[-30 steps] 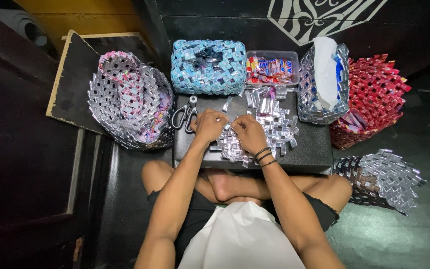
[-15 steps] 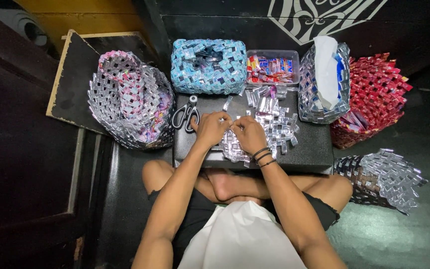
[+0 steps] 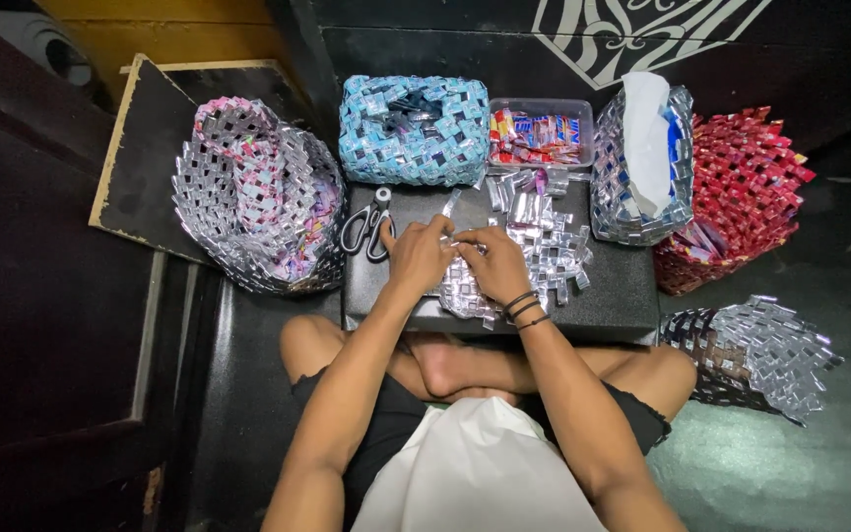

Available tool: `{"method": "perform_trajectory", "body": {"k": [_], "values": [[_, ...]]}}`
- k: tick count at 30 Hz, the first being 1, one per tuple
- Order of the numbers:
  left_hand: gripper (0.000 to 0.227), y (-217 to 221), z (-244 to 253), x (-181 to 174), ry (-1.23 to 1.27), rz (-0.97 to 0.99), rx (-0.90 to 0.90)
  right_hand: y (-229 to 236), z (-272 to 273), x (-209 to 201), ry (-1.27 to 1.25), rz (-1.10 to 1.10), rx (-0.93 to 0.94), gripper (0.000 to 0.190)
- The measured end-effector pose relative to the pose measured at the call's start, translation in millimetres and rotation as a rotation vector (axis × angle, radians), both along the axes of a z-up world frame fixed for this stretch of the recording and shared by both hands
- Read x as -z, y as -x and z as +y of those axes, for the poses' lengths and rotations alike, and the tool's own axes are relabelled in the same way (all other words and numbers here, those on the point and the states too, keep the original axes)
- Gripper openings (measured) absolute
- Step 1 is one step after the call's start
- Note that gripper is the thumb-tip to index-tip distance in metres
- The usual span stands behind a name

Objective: Weaving a basket or bag by interlocking folded recycled metallic wrappers.

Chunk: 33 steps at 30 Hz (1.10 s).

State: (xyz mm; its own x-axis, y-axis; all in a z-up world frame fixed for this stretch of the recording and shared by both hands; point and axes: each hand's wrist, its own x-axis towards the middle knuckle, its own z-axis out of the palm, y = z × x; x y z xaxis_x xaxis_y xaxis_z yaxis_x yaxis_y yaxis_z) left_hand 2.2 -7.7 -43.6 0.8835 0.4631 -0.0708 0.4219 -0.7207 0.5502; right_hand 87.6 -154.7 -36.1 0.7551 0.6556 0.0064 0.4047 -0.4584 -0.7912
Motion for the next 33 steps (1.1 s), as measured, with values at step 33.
{"method": "perform_trajectory", "body": {"k": [33], "values": [[0.024,4,1,-16,0.125,0.009,0.006,-1,-1,-1,-0.049,-0.024,-0.076,0.011]]}}
